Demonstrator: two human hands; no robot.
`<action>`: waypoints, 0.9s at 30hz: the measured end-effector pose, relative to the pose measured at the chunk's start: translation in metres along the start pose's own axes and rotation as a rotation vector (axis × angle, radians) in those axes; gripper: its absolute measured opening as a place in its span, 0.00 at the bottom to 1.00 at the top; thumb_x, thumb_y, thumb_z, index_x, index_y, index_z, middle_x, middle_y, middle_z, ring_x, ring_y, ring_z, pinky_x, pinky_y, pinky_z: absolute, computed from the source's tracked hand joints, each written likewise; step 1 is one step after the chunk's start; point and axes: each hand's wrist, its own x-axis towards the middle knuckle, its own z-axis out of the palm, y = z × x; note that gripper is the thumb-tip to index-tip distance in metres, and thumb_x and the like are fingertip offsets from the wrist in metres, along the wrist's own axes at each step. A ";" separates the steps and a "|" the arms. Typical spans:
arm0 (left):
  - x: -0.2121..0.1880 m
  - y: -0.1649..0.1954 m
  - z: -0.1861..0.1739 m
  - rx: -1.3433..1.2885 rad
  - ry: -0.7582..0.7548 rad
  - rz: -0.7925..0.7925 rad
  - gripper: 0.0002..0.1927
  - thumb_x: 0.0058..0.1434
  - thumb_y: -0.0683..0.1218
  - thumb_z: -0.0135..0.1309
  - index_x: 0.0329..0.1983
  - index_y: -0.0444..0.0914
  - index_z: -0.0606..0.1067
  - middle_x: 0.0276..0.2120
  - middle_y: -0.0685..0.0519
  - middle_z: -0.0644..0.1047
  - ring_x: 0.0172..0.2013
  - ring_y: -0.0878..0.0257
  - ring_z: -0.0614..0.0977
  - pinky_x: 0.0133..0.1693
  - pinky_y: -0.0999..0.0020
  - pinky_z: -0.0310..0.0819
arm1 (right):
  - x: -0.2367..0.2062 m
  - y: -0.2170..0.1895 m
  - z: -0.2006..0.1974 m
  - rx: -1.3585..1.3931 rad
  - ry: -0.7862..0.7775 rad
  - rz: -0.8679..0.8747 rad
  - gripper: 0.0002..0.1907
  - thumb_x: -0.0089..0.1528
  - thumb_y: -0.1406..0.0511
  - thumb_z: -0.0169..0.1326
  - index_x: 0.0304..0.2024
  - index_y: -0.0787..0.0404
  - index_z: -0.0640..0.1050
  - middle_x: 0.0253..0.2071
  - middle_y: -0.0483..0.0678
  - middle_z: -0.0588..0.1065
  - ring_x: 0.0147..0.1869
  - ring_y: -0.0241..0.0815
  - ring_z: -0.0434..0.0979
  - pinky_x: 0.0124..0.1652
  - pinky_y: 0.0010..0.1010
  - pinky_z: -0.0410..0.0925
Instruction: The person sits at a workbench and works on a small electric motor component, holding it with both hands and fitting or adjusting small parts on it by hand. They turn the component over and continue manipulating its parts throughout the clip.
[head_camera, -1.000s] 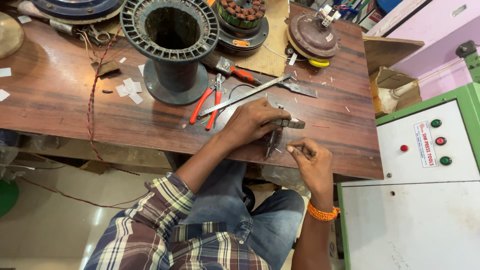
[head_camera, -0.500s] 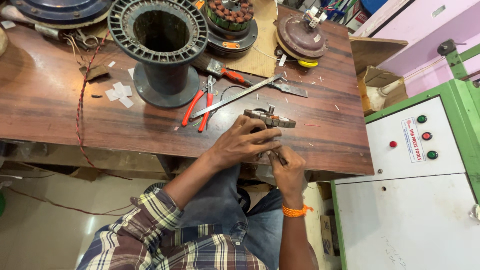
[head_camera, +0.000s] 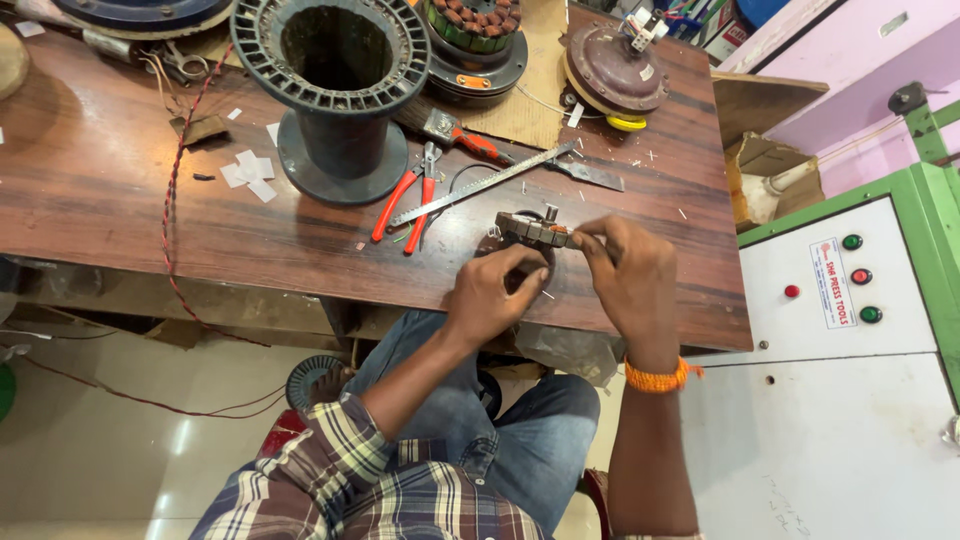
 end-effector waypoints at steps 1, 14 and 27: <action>0.000 -0.002 0.003 -0.057 0.011 -0.088 0.07 0.61 0.42 0.60 0.41 0.37 0.79 0.32 0.50 0.83 0.32 0.64 0.86 0.35 0.71 0.77 | 0.008 0.000 0.003 0.042 -0.016 0.012 0.06 0.63 0.65 0.62 0.38 0.62 0.81 0.28 0.51 0.76 0.28 0.43 0.74 0.30 0.37 0.66; 0.011 -0.027 0.044 -0.536 0.185 -0.716 0.10 0.58 0.43 0.61 0.38 0.31 0.81 0.24 0.55 0.78 0.24 0.68 0.73 0.28 0.70 0.67 | 0.048 0.091 0.050 0.132 -0.101 0.423 0.08 0.58 0.63 0.67 0.36 0.60 0.86 0.17 0.38 0.64 0.22 0.28 0.57 0.23 0.30 0.52; 0.038 0.021 -0.005 0.362 -0.002 0.397 0.28 0.57 0.45 0.63 0.62 0.38 0.73 0.45 0.50 0.77 0.45 0.53 0.78 0.48 0.55 0.72 | 0.012 0.141 0.061 0.675 -0.023 0.700 0.08 0.60 0.67 0.65 0.37 0.67 0.83 0.23 0.37 0.71 0.24 0.24 0.61 0.25 0.20 0.54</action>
